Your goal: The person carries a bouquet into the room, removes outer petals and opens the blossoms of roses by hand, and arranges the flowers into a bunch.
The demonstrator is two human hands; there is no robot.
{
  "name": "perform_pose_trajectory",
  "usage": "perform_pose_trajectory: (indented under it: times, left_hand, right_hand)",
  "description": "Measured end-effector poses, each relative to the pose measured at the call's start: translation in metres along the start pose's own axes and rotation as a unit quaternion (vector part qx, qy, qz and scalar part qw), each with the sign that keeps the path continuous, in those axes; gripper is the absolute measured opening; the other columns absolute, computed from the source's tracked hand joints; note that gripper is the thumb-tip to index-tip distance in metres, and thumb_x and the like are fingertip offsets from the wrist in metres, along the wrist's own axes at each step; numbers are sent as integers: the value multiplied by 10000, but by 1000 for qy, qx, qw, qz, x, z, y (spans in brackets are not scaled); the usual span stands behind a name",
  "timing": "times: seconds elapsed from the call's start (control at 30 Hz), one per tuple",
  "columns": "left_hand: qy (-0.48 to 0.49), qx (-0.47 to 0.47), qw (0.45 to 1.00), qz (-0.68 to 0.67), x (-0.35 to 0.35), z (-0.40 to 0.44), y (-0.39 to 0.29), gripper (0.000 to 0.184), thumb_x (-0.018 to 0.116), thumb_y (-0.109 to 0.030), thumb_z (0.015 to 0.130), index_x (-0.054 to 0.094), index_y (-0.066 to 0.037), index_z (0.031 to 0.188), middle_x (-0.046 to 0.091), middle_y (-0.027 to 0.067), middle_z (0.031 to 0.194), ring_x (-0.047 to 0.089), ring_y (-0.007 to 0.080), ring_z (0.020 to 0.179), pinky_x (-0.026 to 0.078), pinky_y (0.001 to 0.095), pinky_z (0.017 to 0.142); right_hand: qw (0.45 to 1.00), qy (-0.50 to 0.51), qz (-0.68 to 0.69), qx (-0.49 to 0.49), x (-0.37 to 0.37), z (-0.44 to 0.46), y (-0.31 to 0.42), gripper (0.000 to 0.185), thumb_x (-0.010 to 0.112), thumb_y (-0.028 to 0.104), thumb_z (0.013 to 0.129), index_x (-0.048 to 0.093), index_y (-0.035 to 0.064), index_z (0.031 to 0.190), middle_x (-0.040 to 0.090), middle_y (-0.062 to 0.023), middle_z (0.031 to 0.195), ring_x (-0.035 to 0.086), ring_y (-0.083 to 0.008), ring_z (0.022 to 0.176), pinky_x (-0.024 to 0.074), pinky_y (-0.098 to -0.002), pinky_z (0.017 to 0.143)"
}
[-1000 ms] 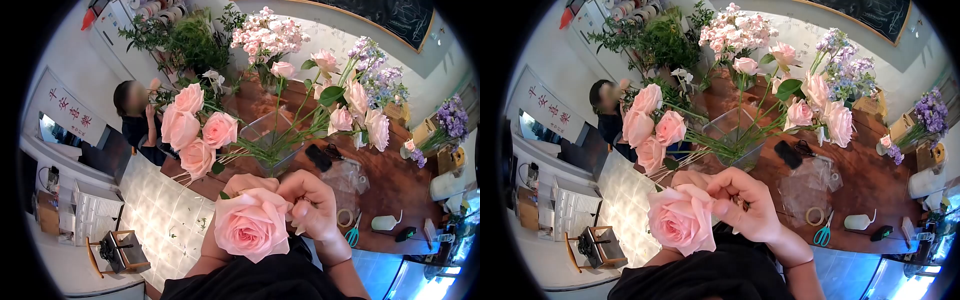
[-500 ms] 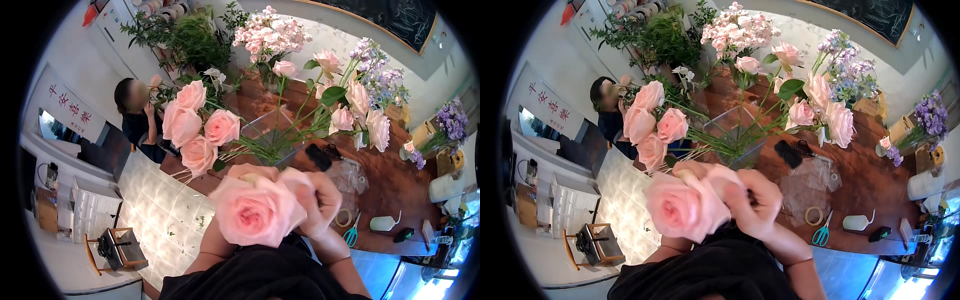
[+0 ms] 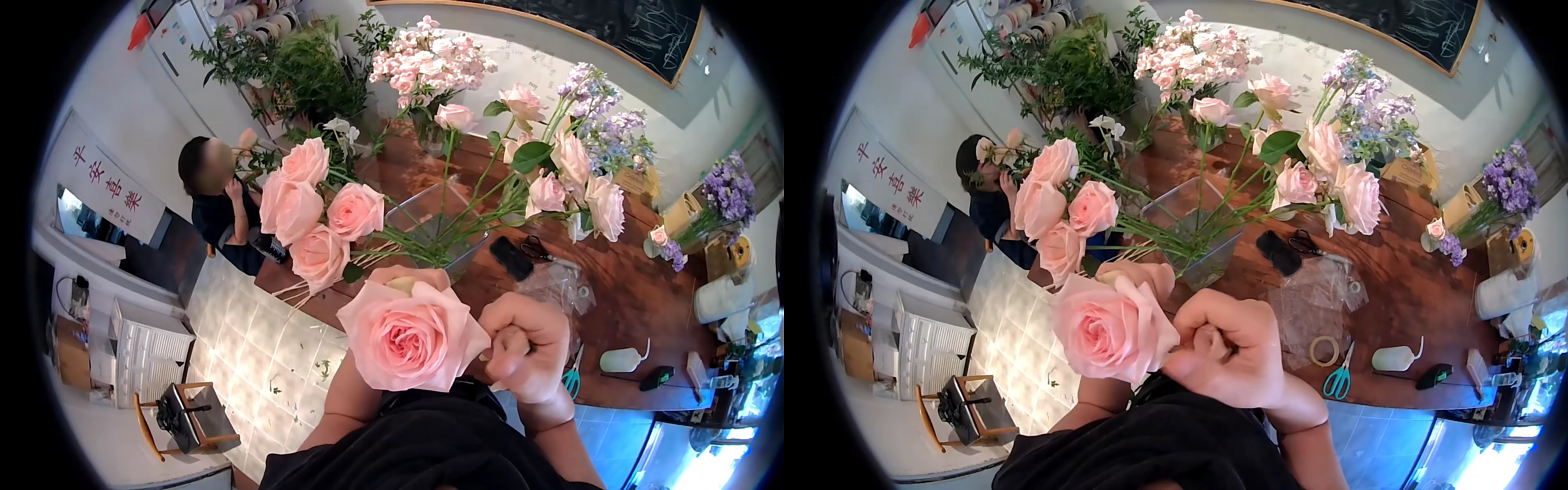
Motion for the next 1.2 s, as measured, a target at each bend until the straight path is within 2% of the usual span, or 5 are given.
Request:
perform_pose_trajectory:
  times: [0.2, 0.33, 0.83, 0.93, 1.2]
  left_hand:
    - [-59, -112, 992, 21, 12, -2, -3, 152, 542, -129, 736, 438, -32, 790, 487, 128, 742, 529, 234, 735, 451, 329, 659]
    - [137, 74, 915, -373, 4, 14, 35, 180, 553, -160, 797, 506, -3, 871, 558, 121, 824, 570, 188, 785, 485, 303, 669]
    - [-31, -47, 987, -148, 16, 9, 40, 199, 666, -96, 735, 585, -49, 911, 578, 38, 877, 555, 129, 792, 446, 237, 663]
    - [80, 82, 990, 85, 18, 22, 13, 160, 650, -111, 759, 581, -62, 895, 575, 32, 872, 550, 126, 789, 448, 238, 678]
    - [139, -55, 970, -190, 13, 24, 45, 248, 600, -178, 813, 603, 17, 967, 628, 97, 927, 616, 186, 782, 530, 303, 696]
  right_hand:
    - [977, -42, 184, 96, -7, 11, -19, 130, 616, 60, 762, 551, 27, 654, 518, 5, 574, 414, -26, 445, 262, -190, 390]
    - [858, -33, 510, 57, -19, 38, -54, 200, 574, 67, 733, 424, 54, 601, 486, -72, 572, 402, -108, 410, 284, -213, 355]
    - [992, -50, 112, 38, -18, 6, -20, 253, 601, 253, 862, 560, 4, 847, 531, 8, 617, 442, -9, 448, 319, -150, 409]
    - [996, -56, 65, -40, -21, 8, -24, 226, 630, 222, 845, 573, 7, 804, 543, 13, 628, 461, -4, 454, 330, -139, 414]
    - [998, -50, 29, -1, -28, 8, -22, 122, 595, 70, 832, 564, 21, 725, 539, 25, 598, 481, -2, 445, 348, -147, 399]
Point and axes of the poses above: each hand's wrist, its own z-axis towards the middle knuckle, its own x-axis out of the palm, y = z × x, the point moved 2 cm from there along z, towards the middle knuckle
